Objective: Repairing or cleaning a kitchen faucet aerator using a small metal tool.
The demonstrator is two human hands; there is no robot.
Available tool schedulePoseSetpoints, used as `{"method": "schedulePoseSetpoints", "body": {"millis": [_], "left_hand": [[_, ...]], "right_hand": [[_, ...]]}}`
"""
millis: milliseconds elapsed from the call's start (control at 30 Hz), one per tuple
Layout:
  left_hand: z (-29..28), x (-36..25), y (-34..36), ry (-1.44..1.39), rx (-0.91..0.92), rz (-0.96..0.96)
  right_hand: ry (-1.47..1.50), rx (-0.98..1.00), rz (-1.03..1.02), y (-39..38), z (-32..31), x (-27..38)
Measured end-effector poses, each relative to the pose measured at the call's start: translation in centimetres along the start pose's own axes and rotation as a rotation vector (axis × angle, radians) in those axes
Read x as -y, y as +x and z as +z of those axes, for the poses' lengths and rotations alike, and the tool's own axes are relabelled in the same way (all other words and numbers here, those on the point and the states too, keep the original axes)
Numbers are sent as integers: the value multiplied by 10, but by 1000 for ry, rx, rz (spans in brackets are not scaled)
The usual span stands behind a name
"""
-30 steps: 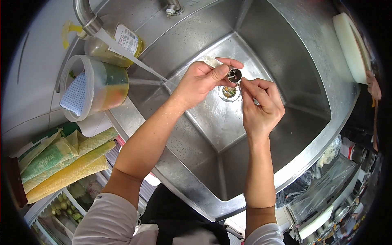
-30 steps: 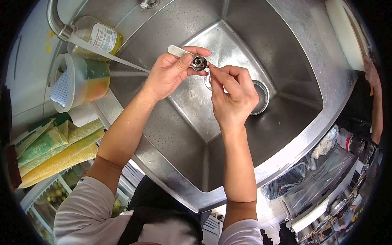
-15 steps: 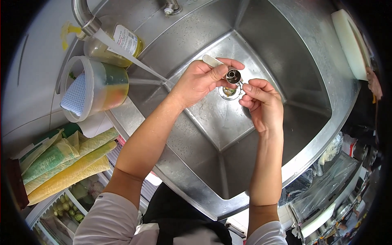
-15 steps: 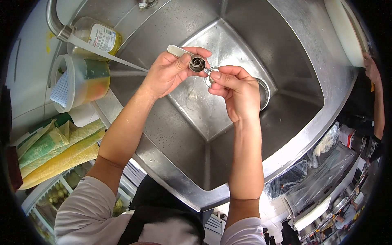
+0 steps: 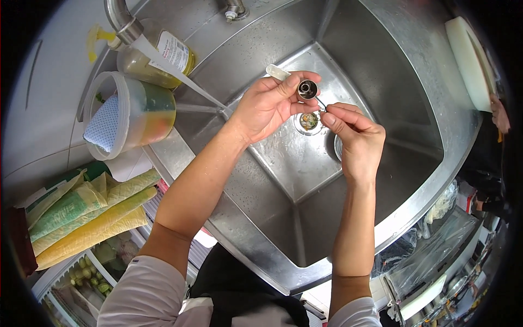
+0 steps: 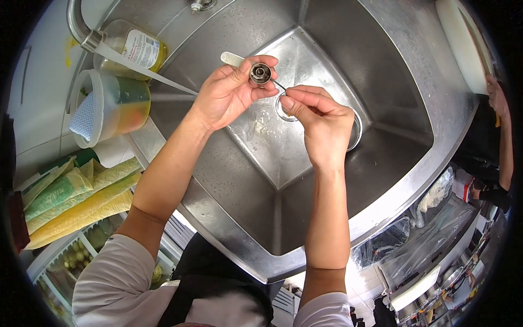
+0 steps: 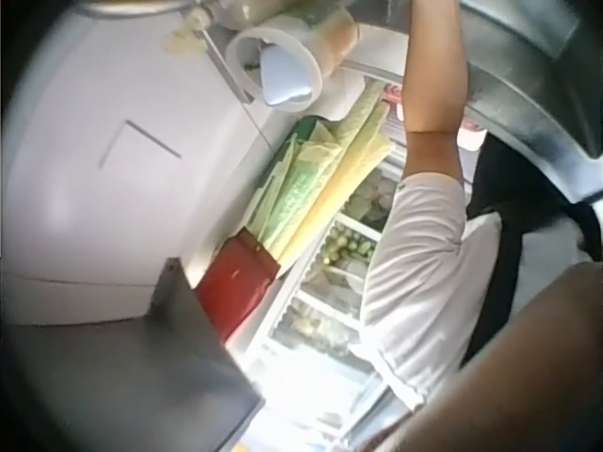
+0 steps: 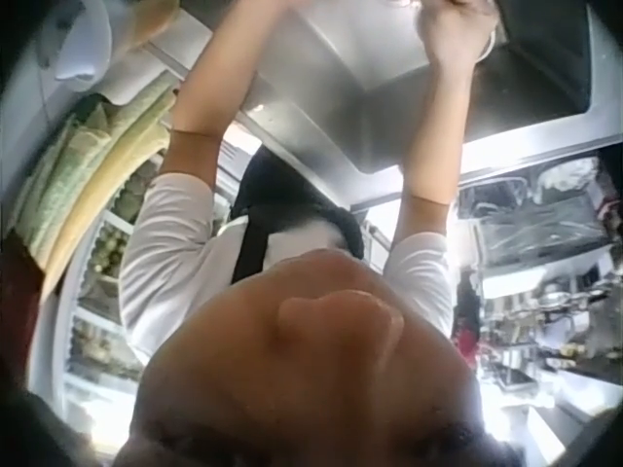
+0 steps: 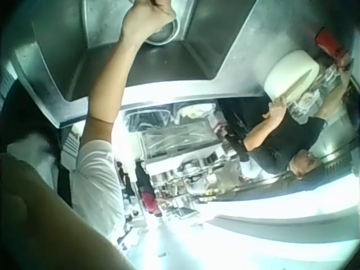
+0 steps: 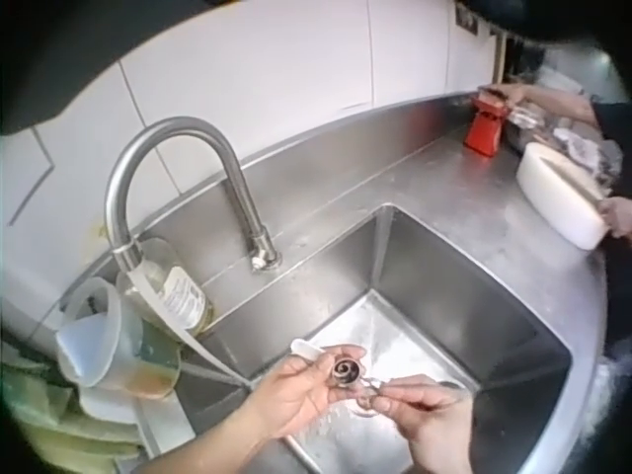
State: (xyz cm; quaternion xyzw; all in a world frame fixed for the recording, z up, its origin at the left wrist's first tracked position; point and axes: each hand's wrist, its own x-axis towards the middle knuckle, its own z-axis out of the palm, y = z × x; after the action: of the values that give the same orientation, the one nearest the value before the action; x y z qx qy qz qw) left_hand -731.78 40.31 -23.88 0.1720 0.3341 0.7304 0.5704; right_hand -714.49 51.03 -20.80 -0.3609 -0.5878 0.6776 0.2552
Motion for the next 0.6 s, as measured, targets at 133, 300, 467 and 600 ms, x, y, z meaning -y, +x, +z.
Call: {"method": "schedulePoseSetpoints", "body": {"millis": [133,300,467,600], "left_hand": [[-1,2,1,-18,14,-6],[-6,4,1,-130,44,-24],[-6,4,0,-201,78,-14],[-3,3,0,-216,89,-5]], "right_hand": [[115,-33,17,-1,2,1],[165,3,-91,-2,7,2],[43,-8,-174,-5,8,-4],[-226,-110,-447,-6,15,-12]]}}
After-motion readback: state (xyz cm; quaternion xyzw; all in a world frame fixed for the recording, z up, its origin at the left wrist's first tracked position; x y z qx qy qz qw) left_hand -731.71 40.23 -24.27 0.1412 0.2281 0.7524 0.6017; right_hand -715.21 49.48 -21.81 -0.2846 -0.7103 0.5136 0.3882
